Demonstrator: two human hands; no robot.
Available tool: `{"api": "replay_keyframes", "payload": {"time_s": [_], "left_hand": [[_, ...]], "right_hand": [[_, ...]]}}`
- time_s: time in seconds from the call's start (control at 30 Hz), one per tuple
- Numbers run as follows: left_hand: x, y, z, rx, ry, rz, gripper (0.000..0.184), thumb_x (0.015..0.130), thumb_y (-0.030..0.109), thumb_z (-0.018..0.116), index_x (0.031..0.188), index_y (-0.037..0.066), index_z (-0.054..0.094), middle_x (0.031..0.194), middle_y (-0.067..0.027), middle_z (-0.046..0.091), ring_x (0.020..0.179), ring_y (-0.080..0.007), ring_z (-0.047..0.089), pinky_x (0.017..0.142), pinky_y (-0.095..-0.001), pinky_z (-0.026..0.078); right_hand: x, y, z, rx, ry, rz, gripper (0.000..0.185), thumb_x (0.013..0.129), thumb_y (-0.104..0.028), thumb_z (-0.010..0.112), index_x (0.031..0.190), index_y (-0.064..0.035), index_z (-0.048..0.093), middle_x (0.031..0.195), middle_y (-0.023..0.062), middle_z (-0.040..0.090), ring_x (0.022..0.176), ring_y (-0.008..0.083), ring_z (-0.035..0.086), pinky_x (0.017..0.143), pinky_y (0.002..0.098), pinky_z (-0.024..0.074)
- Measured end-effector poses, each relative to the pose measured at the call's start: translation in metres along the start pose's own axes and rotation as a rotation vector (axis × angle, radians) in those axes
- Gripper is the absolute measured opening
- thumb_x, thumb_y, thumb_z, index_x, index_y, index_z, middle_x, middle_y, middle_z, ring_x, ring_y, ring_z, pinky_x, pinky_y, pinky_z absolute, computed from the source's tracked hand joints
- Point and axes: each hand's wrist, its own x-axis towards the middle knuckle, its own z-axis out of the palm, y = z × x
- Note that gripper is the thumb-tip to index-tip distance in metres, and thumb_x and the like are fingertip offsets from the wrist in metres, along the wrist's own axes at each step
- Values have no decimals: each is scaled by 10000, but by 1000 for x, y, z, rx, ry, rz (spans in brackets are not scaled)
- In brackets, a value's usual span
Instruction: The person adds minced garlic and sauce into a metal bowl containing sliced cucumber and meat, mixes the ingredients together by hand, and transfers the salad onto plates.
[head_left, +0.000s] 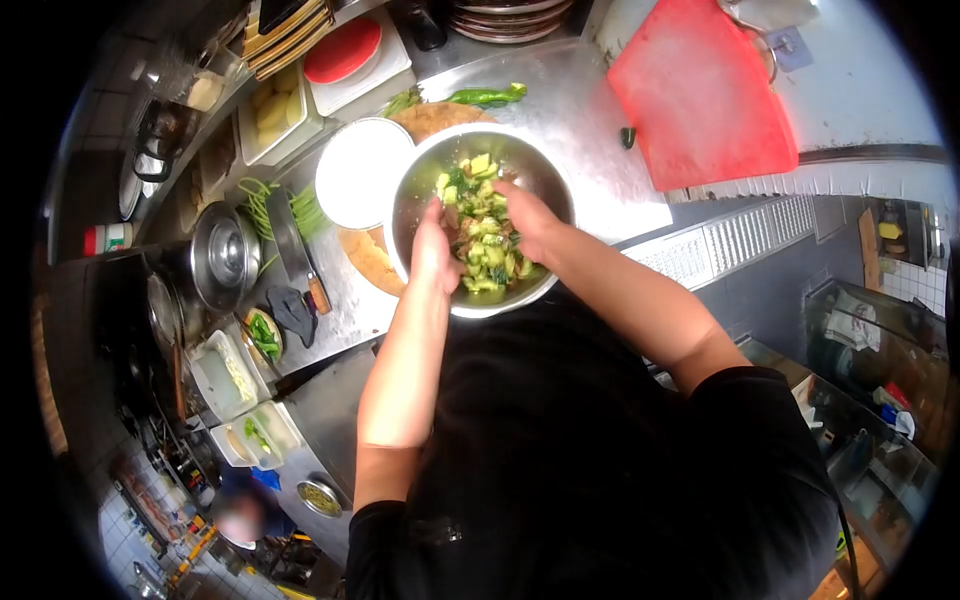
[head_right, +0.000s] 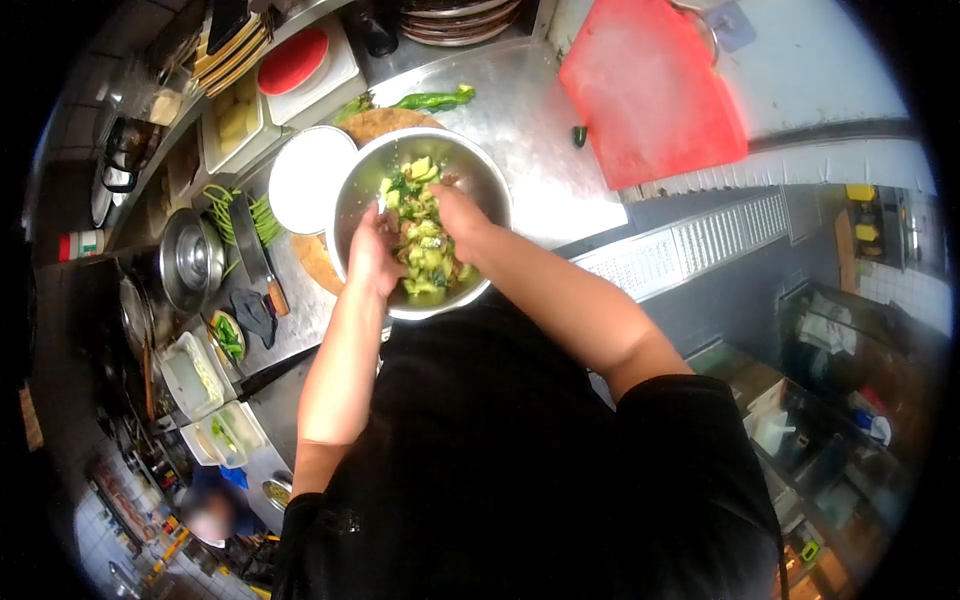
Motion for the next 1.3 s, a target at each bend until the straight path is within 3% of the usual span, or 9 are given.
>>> {"api": "replay_keyframes", "payload": {"time_s": [0.23, 0.3, 0.57, 0.7, 0.73, 0.9, 1.07, 1.23, 1.3], "left_hand": [[-23, 43, 2, 104, -61, 117, 716, 1014, 618, 401, 1332, 1, 582, 1353, -214, 568, 1338, -326, 458, 1135, -487, 317], [-6, 47, 12, 331, 36, 490, 686, 1023, 586, 433, 1350, -2, 572, 1367, -200, 564, 1325, -306, 464, 1123, -458, 328], [8, 52, 13, 335, -30, 52, 721, 1045, 552, 431, 1486, -18, 429, 1494, -191, 472, 1350, -261, 464, 1138, -380, 340], [-37, 51, 3, 397, -53, 238, 796, 1018, 622, 412, 1505, -8, 386, 1464, -203, 499, 1291, -325, 525, 1106, -514, 372], [-30, 42, 2, 388, 47, 148, 824, 1001, 655, 394, 1577, 74, 299, 1611, -183, 319, 1470, -367, 314, 1133, -611, 258], [-2, 14, 6, 49, -234, -75, 861, 1001, 665, 375, 1530, -12, 313, 1503, -209, 444, 1344, -377, 463, 1120, -583, 327], [-16, 32, -3, -8, -156, 20, 975, 958, 722, 410, 1539, -50, 274, 1547, -228, 380, 1434, -395, 361, 1178, -638, 174], [4, 29, 9, 254, 53, 298, 678, 1077, 473, 366, 1534, -27, 327, 1523, -215, 427, 1383, -294, 444, 1156, -364, 334], [18, 15, 17, 85, -10, 178, 675, 1074, 471, 385, 1529, -25, 334, 1520, -204, 430, 1377, -292, 446, 1157, -377, 334]], "right_hand": [[-32, -40, -4, -458, -178, -154, 564, 1037, -508, 412, 1313, -68, 631, 1370, 147, 597, 1307, 276, 485, 1137, 528, 232], [15, -29, -12, -367, 48, -391, 551, 1048, -468, 425, 1350, -40, 594, 1406, 174, 566, 1320, 299, 478, 1141, 511, 265], [1, -33, 7, -439, -75, -117, 547, 1039, -418, 458, 1389, -2, 523, 1343, 160, 592, 1285, 289, 524, 1078, 458, 403], [-55, -32, 7, -227, 72, -162, 459, 1034, -319, 460, 1320, 27, 558, 1242, 166, 643, 1097, 257, 660, 920, 397, 547], [-44, -22, -2, -176, 53, -174, 415, 1045, -292, 444, 1291, 18, 571, 1222, 163, 650, 1065, 246, 674, 876, 405, 573], [-2, 5, -4, 57, -67, 64, 392, 1057, -340, 446, 1240, -28, 595, 1194, 135, 668, 1024, 247, 685, 879, 403, 573], [-63, -27, 15, -148, -180, -67, 464, 1047, -409, 468, 1358, -71, 536, 1322, 122, 614, 1232, 240, 581, 1011, 475, 479], [34, -7, -23, -53, 38, -95, 530, 1037, -468, 450, 1422, -108, 509, 1476, 110, 501, 1394, 256, 417, 1106, 493, 347], [44, 1, -7, -49, -33, -50, 494, 1061, -395, 419, 1412, -59, 513, 1355, 152, 590, 1204, 279, 580, 982, 428, 483]]}}
